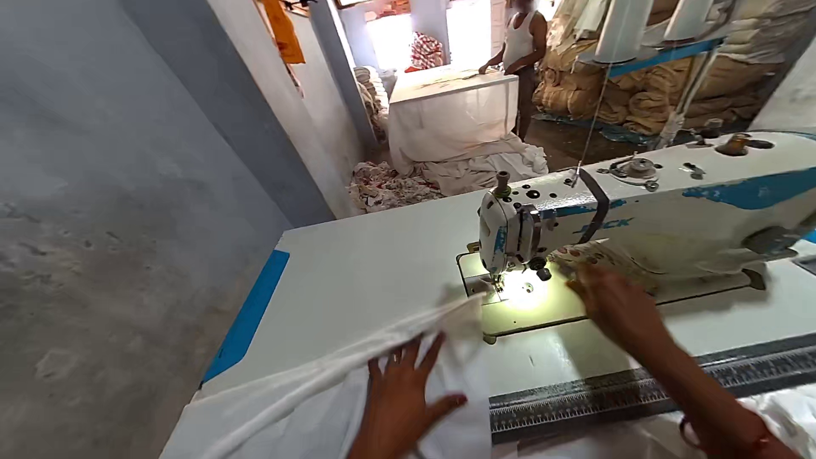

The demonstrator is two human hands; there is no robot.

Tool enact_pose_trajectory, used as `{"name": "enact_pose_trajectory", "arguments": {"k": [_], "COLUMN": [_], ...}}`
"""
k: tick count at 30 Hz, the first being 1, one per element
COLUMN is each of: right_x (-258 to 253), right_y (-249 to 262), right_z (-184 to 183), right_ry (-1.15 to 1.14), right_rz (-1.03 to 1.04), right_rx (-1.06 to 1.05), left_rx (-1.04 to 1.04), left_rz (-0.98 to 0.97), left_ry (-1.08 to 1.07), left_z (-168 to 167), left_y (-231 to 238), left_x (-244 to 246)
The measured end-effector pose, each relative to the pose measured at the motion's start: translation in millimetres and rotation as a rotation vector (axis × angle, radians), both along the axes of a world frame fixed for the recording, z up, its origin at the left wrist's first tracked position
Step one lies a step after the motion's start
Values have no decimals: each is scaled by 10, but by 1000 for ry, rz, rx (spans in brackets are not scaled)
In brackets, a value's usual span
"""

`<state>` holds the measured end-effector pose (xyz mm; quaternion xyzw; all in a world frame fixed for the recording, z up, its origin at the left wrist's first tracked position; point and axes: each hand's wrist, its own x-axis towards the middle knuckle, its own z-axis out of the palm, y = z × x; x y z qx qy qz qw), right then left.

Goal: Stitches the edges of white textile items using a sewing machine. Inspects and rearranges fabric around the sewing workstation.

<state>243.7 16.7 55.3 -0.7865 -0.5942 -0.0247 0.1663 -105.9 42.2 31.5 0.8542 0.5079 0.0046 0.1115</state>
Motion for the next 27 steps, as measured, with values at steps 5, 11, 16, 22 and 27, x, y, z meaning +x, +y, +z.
{"name": "enact_pose_trajectory", "arguments": {"k": [5,11,16,22,27], "right_x": [-857,-1212,-8,-748,-1071], "right_y": [-522,-615,-843,-648,-345], "right_z": [-235,-856,-472,-144,-542], "right_ry": [53,65,198,261,158], "right_rz": [467,753,454,596,778], "right_rx": [273,571,161,61,253], "left_rx": [-75,38,188,113,81], "left_rz": [178,295,576,888,414], "left_ry": [13,-217,-65,-170,-83], "left_z": [59,161,-100,-299,-12], "left_y": [1296,1372,260,321,929], "left_x": [173,-18,-1633,-3207,-1578]}}
